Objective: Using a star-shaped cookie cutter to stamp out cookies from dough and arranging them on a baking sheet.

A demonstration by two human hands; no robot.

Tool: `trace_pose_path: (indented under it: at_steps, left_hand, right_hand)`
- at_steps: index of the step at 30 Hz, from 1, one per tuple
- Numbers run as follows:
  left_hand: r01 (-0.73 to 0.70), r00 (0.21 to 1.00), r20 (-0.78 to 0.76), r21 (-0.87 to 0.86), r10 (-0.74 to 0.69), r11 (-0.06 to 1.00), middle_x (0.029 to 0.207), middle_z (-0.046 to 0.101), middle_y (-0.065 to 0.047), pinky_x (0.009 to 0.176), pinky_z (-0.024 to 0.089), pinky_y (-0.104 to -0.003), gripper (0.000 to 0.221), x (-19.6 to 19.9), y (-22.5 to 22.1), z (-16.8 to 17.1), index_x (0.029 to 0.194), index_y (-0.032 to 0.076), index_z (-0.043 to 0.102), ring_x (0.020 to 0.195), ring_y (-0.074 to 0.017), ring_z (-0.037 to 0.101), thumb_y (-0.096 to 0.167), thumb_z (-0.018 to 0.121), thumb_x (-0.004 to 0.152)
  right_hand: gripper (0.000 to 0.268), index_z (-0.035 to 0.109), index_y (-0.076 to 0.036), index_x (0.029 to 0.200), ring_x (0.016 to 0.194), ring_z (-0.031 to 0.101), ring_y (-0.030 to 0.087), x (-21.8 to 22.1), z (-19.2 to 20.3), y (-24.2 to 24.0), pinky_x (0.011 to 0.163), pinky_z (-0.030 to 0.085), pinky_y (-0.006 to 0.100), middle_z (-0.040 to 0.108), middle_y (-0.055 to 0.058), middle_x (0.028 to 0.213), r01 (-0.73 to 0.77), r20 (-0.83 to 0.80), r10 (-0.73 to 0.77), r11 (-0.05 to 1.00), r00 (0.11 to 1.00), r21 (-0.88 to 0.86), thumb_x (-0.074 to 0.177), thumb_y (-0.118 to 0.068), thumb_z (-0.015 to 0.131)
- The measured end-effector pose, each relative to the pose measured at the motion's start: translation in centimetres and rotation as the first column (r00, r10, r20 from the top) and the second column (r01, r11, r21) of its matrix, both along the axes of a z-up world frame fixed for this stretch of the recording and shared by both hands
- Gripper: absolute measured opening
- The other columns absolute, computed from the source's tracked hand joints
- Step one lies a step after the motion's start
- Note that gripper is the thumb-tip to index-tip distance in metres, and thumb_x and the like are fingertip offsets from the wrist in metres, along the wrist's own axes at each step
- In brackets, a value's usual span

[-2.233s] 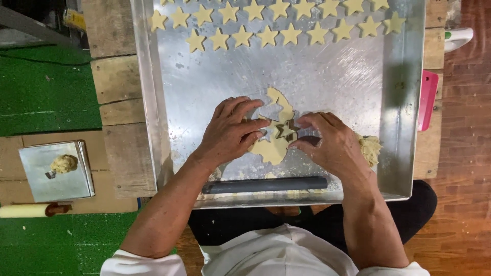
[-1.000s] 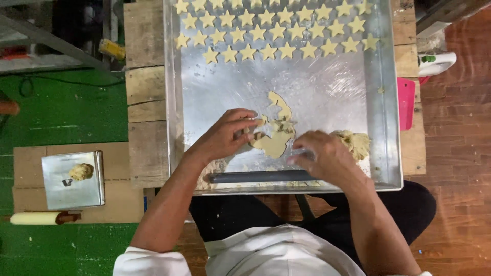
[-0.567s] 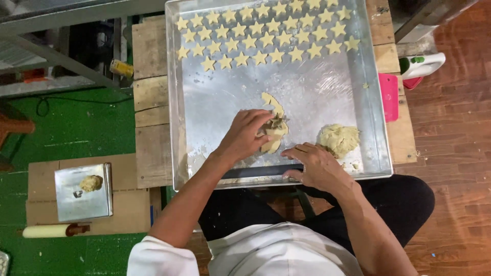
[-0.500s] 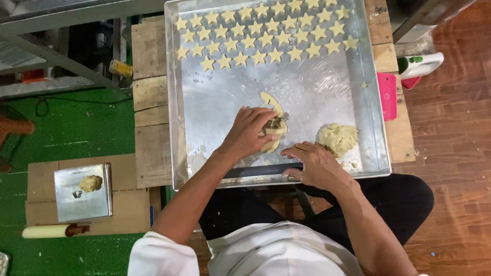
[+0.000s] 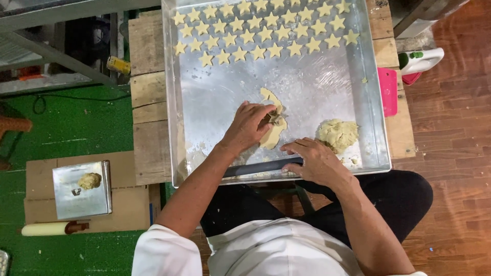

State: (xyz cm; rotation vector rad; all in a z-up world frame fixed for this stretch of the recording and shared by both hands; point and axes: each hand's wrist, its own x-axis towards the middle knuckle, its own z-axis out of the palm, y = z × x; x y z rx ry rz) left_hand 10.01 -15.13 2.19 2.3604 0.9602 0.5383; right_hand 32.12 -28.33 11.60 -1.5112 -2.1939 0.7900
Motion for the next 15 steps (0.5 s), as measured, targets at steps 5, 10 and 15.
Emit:
trace_pose_path:
  at_steps: [5, 10, 15]
  left_hand:
    - [0.007, 0.999, 0.045, -0.038, -0.006, 0.999, 0.129, 0.066, -0.003, 0.121, 0.027, -0.055, 0.057, -0.11, 0.33, 0.09, 0.150, 0.025, 0.049, 0.133, -0.0246, 0.051, 0.026, 0.068, 0.096]
    - [0.025, 0.995, 0.102, -0.039, -0.021, 0.999, 0.126, 0.067, -0.002, 0.120, 0.031, -0.053, 0.058, -0.28, 0.59, -0.16, 0.151, 0.027, 0.050, 0.131, -0.0246, 0.053, 0.026, 0.070, 0.096]
    - [0.028, 0.995, 0.100, -0.055, -0.023, 0.998, 0.123, 0.070, -0.002, 0.120, 0.033, -0.050, 0.061, -0.29, 0.62, 0.25, 0.150, 0.025, 0.052, 0.131, -0.0242, 0.055, 0.027, 0.072, 0.092]
  right_hand:
    - [0.035, 0.071, -0.018, 0.110, 0.095, 0.071, 0.033, -0.10, 0.16, 0.14, 0.076, 0.055, 0.045, 0.073, 0.005, 0.092, -0.004, 0.032, 0.003, 1.000, 0.999, 0.011, 0.081, -0.030, 0.084]
    - [0.037, 0.071, -0.019, 0.114, 0.095, 0.071, 0.032, -0.19, 0.01, 0.23, 0.076, 0.054, 0.044, 0.074, 0.004, 0.092, 0.001, 0.024, -0.001, 1.000, 1.000, 0.007, 0.081, -0.030, 0.084]
    - [0.040, 0.072, -0.018, 0.114, 0.095, 0.071, 0.033, -0.03, -0.29, 0.06, 0.076, 0.054, 0.044, 0.074, 0.005, 0.093, -0.005, 0.026, 0.005, 1.000, 1.000, 0.011, 0.078, -0.030, 0.086]
